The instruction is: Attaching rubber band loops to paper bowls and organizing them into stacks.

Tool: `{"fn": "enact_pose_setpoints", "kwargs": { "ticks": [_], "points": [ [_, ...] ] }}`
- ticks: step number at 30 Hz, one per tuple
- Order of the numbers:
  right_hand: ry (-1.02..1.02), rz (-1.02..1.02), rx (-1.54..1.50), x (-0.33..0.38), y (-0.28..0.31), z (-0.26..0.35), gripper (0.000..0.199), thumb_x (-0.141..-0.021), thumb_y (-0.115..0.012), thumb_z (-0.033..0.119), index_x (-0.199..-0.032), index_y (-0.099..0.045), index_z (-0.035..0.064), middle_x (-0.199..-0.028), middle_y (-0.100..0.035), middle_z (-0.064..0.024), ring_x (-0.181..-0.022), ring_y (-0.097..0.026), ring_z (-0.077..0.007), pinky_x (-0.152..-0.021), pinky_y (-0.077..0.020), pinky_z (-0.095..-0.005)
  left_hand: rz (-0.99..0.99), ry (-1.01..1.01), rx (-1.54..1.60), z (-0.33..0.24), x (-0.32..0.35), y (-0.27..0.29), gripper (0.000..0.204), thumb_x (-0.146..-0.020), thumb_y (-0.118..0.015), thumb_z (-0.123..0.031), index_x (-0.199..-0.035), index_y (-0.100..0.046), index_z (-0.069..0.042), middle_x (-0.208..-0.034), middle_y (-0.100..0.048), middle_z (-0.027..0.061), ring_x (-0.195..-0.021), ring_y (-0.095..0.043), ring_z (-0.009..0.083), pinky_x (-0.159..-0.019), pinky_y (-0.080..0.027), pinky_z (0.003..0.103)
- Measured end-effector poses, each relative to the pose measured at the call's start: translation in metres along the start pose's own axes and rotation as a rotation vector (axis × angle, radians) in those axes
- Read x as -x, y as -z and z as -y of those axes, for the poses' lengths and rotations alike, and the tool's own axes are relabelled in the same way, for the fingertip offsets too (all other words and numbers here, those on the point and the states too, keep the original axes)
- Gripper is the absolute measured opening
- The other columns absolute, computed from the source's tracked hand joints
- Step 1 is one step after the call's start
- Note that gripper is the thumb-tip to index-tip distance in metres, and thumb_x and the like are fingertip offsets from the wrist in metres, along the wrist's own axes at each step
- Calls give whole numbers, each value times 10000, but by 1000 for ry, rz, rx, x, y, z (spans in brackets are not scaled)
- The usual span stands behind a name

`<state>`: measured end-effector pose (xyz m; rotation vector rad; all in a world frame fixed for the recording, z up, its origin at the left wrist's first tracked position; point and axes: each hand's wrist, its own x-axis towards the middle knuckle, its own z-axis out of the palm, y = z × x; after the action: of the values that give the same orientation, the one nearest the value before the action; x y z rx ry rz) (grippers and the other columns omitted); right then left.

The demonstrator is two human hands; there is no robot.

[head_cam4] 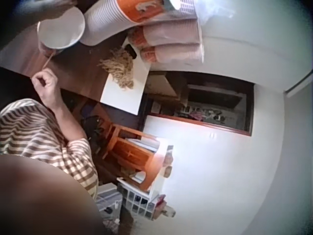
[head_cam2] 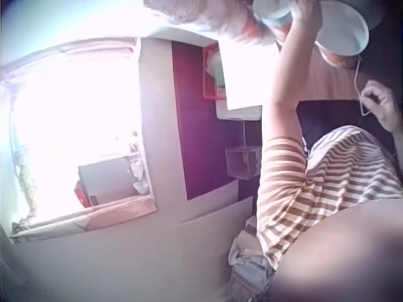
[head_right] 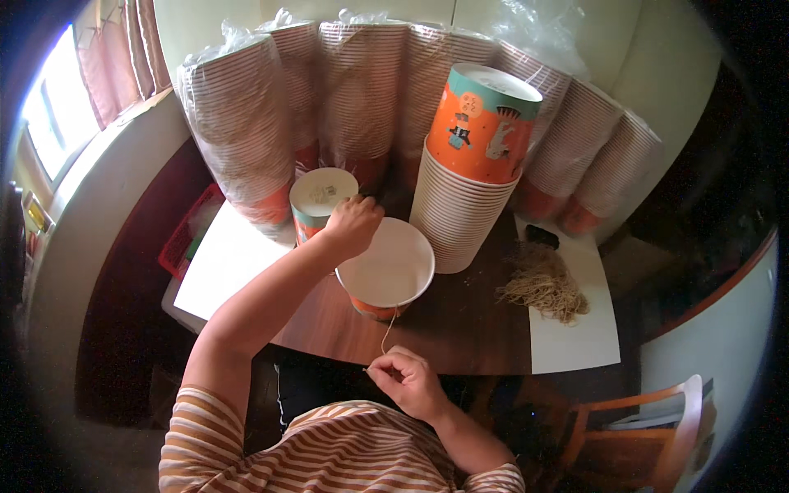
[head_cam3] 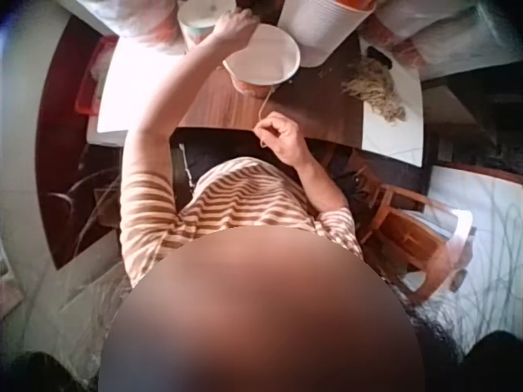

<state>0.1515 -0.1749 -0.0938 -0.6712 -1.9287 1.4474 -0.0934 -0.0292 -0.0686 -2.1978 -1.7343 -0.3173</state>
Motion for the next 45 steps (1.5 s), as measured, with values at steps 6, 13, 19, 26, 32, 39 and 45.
{"fn": "enact_pose_setpoints", "kwargs": {
  "ticks": [6, 13, 19, 26, 32, 39, 45],
  "points": [
    [230, -342, 392, -11, 29, -5, 45, -801, -651, 11, -817, -612, 25, -956, -562, -53, -643, -506, -54, -536, -407, -192, 173, 260, 367, -16, 28, 3, 164, -703, -553, -93, -813, -614, 13, -843, -633, 205, -814, -623, 357, -725, -501, 432],
    [214, -455, 306, -24, 38, -15, 53, -813, -632, 17, -845, -592, 5, -926, -591, -71, -672, -541, -95, -600, -456, -224, 44, 695, 1112, -29, 99, 28, 262, -754, -649, -132, -936, -635, 55, -791, -662, 131, -725, -633, 181, -677, -500, 298],
    [264, -425, 295, -21, 24, -9, 52, -811, -629, 19, -838, -585, 10, -841, -589, -82, -664, -557, -142, -603, -458, -240, -121, 735, 1278, -37, 121, 22, 234, -784, -610, -48, -985, -621, 70, -785, -618, 20, -684, -543, 54, -630, -447, 204],
    [277, -408, 277, -21, 18, -8, 63, -804, -635, 7, -825, -576, 10, -795, -560, -71, -645, -536, -139, -591, -453, -240, -104, 741, 1250, -36, 120, 16, 221, -783, -560, -10, -982, -620, 65, -785, -597, 6, -676, -518, 40, -592, -413, 194],
    [254, -403, 261, -19, 19, -8, 66, -807, -632, 5, -824, -568, 8, -793, -551, -69, -637, -529, -134, -584, -449, -237, -21, 747, 1081, -35, 106, 25, 168, -803, -555, -57, -865, -626, 82, -630, -562, 10, -589, -485, 56, -525, -403, 234],
    [265, -390, 281, -20, 19, -7, 66, -808, -630, 5, -828, -567, 7, -796, -551, -70, -639, -531, -135, -581, -449, -235, 95, 670, 725, -33, 81, 41, 171, -722, -602, -104, -692, -601, 65, -546, -548, 110, -504, -514, 132, -495, -423, 309],
    [250, -395, 253, -19, 19, -8, 66, -806, -629, -1, -830, -569, 9, -795, -552, -70, -644, -537, -136, -586, -452, -234, 140, 633, 656, -30, 79, 42, 207, -669, -627, -199, -681, -652, 6, -607, -612, 165, -582, -625, 279, -586, -494, 363]
  ]
}}
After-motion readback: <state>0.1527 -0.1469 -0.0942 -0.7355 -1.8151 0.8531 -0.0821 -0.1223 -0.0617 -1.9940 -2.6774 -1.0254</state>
